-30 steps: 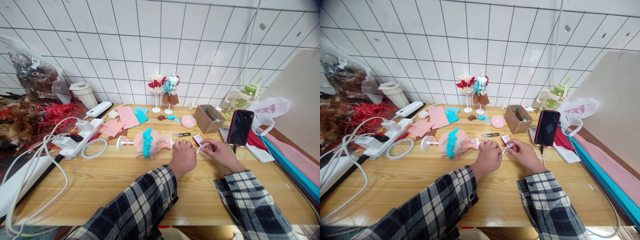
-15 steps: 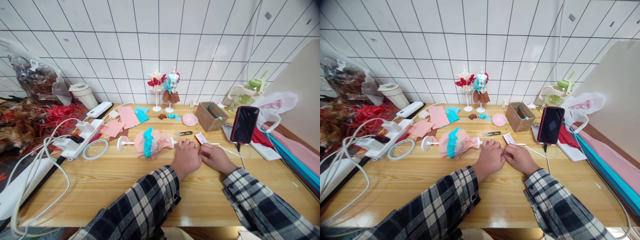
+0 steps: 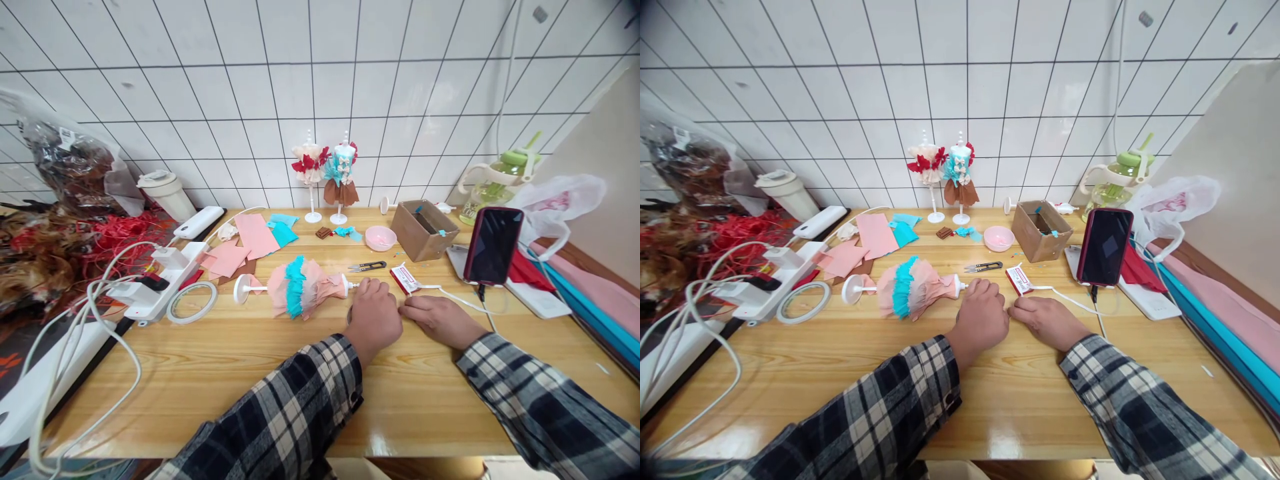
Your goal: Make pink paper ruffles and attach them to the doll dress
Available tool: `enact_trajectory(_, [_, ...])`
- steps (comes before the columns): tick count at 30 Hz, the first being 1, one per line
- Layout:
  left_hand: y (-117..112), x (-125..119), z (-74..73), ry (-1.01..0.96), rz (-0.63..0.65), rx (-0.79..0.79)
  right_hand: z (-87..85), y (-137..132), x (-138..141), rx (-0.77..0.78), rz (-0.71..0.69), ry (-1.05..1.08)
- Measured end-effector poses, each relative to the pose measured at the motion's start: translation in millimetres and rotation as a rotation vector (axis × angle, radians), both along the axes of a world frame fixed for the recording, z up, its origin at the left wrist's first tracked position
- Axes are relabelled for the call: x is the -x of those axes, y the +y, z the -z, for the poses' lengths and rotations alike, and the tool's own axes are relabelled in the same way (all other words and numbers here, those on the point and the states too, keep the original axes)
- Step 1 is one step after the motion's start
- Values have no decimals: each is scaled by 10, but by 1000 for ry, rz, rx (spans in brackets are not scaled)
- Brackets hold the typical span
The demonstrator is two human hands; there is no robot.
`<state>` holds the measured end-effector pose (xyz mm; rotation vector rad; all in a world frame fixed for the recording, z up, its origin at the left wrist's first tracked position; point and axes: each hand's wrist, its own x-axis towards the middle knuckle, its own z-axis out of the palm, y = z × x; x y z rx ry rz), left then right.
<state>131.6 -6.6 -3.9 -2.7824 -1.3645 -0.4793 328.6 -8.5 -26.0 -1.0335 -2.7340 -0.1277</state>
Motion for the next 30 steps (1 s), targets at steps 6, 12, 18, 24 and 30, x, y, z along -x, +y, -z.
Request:
enact_trajectory(6, [23,42,-62,-72,55,-51,-49,-44,-5,-68,124,-10])
enact_trajectory(12, [-67,146,-151,-380,46,52,-101,8,-71,-235,413,180])
enact_trajectory(18, [-302,549,-214,-481,257,132,-85,54,-123,-124,431,235])
enact_trajectory(24, [-320,842,-255,-555,221,142,-71,79,-52,2,376,292])
enact_trajectory(30, [-320,819,-228,-522,272,174,-107,68,12,-46,362,186])
